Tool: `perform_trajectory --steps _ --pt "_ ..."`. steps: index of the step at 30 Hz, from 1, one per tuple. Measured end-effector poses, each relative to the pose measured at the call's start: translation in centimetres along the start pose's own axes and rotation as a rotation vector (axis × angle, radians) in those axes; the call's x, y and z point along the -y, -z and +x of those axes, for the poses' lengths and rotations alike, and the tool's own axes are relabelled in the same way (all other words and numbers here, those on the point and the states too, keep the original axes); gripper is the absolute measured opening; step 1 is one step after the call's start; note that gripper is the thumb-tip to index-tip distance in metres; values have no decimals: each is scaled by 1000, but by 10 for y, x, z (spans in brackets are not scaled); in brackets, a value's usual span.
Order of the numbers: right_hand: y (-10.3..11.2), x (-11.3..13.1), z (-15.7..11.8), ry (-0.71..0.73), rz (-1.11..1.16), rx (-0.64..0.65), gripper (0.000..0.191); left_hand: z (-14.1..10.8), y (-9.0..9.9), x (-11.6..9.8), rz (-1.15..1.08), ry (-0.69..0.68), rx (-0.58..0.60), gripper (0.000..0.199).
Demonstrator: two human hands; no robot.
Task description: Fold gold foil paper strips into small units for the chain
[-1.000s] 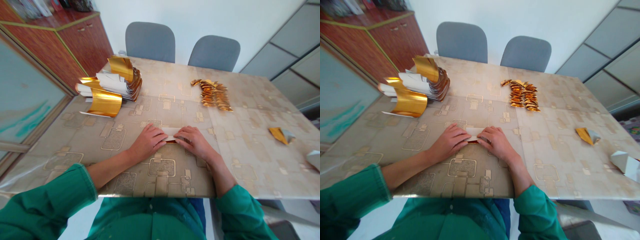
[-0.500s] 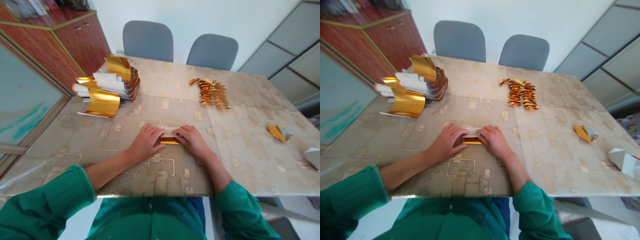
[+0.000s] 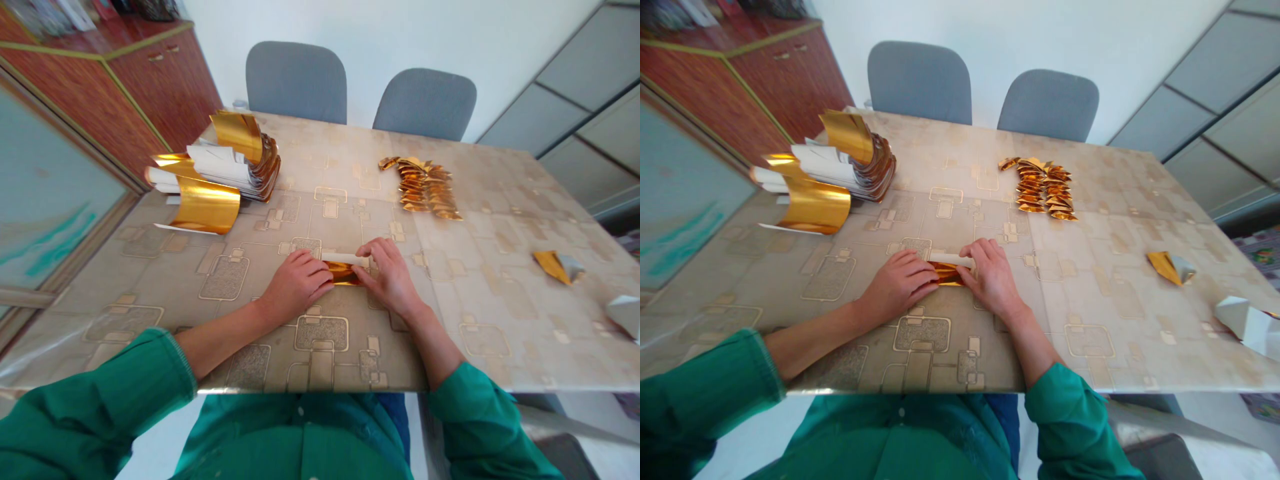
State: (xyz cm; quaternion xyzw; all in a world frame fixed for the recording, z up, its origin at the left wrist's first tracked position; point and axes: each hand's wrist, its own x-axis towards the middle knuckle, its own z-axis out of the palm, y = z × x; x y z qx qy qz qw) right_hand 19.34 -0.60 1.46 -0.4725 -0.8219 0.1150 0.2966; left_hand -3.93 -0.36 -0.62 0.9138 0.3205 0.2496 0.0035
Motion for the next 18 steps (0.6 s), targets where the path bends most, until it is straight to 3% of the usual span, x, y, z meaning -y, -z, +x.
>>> perform_trajectory --steps 1,5,8,13,18 --pt "3 3 -1 40 19 -1 5 0 0 0 5 1 -9 21" --pt "9 11 -5 170 9 198 11 0 0 0 5 24 -17 25" --pt "5 8 -6 108 -49 249 10 0 -1 -1 1 31 -10 23" --pt "3 -5 -7 23 122 269 11 1 2 -1 -28 77 27 19" --pt "-1 -9 -8 -35 145 267 12 4 5 -1 -81 188 38 21"
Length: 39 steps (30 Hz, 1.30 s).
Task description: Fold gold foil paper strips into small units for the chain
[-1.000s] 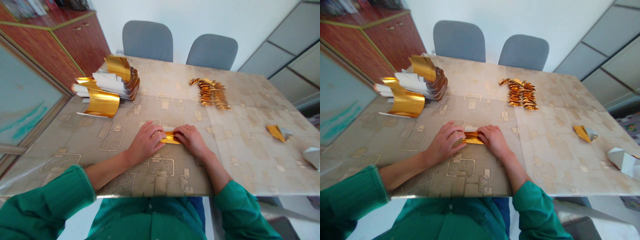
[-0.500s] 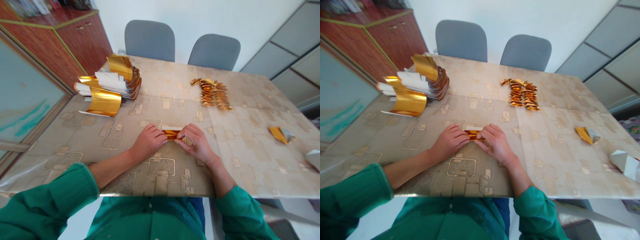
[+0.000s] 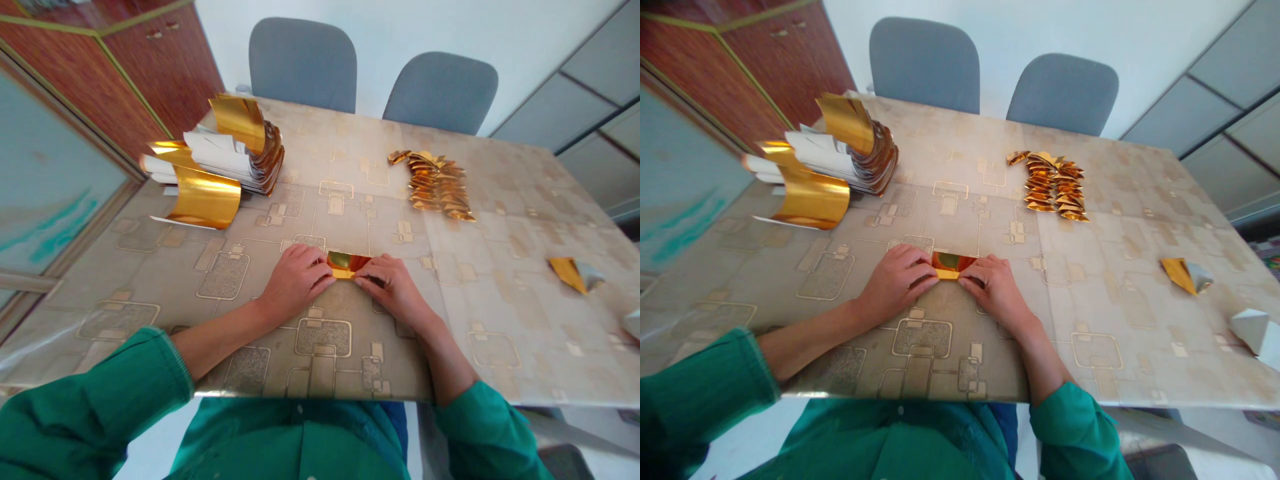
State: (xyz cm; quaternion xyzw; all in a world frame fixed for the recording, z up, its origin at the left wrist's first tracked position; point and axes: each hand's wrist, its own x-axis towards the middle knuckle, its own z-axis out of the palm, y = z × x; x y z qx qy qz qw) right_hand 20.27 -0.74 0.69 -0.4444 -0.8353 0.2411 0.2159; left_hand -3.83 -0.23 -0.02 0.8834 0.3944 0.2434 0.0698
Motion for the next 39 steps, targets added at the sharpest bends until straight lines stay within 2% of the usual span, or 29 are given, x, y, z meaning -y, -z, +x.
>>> perform_trajectory --steps 5,8,11,16,22,32,39 --pt "-6 2 3 -89 1 -56 2 1 1 -1 -27 56 17 17" --pt "-6 3 4 -113 8 -65 8 2 4 0 -45 61 35 17" --pt "-4 4 3 -90 13 -51 12 2 5 3 -52 20 35 14" --pt "2 6 0 -42 10 -14 5 2 4 6 -14 -60 6 12" --pt "3 4 0 -76 -10 -1 14 3 3 1 -79 69 -8 16" --pt "-6 10 3 -225 -80 -99 15 6 0 -2 -62 211 3 12" --pt "-7 13 3 -248 -183 -116 21 9 0 -4 -40 237 30 11"
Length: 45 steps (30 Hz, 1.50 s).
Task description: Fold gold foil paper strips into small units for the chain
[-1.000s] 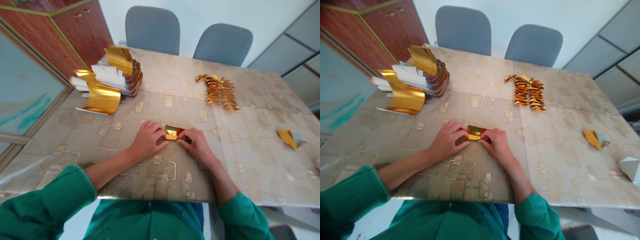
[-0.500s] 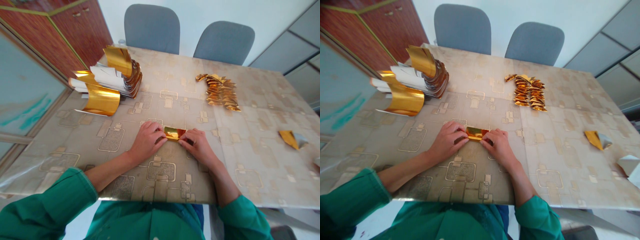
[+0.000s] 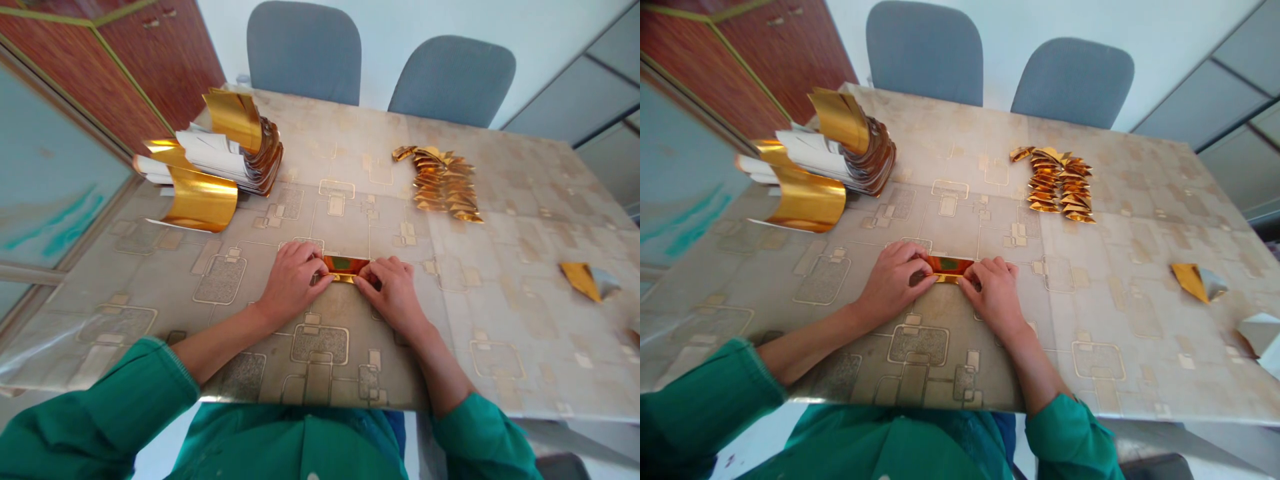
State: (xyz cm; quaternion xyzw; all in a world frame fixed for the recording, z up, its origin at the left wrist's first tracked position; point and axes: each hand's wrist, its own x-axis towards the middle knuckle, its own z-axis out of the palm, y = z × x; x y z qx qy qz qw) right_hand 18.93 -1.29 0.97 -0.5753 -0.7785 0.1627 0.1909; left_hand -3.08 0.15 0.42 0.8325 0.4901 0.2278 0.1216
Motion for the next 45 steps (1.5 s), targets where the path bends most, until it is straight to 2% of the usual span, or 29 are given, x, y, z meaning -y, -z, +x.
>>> perform_trajectory --steps 19,32,42,45 --pt "-8 5 2 -124 -75 -43 21 2 0 0 -4 66 8 16" --pt "-6 7 1 -139 -78 -9 16 -2 -1 4 -22 17 -29 17" --pt "-4 8 2 -143 -63 -18 18 2 0 1 45 80 8 17" --pt "-4 8 3 -153 -68 -19 19 0 0 -1 119 3 -45 18"
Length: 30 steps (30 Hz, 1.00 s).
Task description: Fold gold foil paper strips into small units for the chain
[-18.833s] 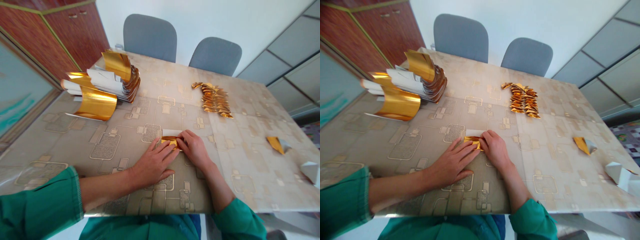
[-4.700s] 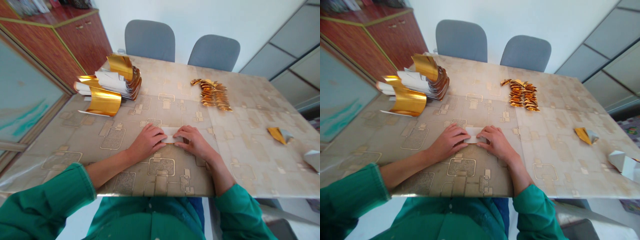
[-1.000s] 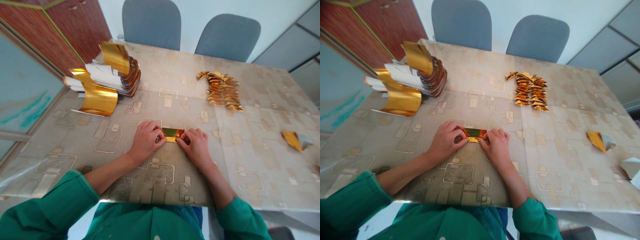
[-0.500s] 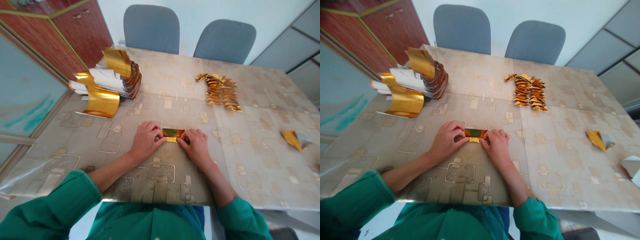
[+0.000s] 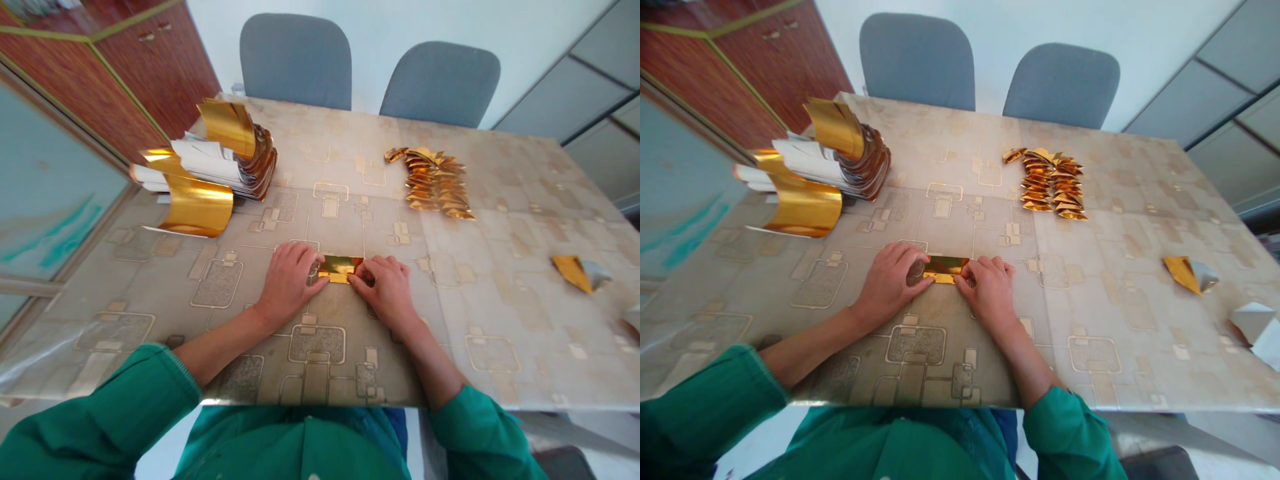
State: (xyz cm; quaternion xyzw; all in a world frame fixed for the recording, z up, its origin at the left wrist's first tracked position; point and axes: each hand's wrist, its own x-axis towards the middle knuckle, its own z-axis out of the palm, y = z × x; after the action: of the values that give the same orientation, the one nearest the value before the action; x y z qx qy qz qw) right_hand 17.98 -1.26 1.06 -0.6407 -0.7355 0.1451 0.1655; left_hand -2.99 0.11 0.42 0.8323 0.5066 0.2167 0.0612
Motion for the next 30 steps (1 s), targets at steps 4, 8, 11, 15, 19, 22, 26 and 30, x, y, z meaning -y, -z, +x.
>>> perform_trajectory --steps 4,8,11,15,19,22,26,30 --pt "0 0 1 -1 -1 -6 19 -10 -5 -13 93 -318 -19 27" --pt "-1 0 0 -6 -30 -10 21 -20 -8 -25 143 -369 141 48" --pt "-2 -1 0 -5 -31 -2 20 -24 -6 -24 159 -352 198 65" --pt "-1 -4 0 -28 49 0 14 -25 -3 -15 144 -352 232 70" --pt "-1 -8 0 -44 123 -5 12 -24 -5 -3 102 -393 279 72" --pt "-1 -9 0 -40 109 -9 13 -24 -7 3 63 -421 317 76" --pt "-2 -8 0 -35 84 -8 15 -24 -7 6 44 -426 323 79" --pt "-2 -8 1 -37 98 -6 15 -25 -6 6 53 -437 328 80"
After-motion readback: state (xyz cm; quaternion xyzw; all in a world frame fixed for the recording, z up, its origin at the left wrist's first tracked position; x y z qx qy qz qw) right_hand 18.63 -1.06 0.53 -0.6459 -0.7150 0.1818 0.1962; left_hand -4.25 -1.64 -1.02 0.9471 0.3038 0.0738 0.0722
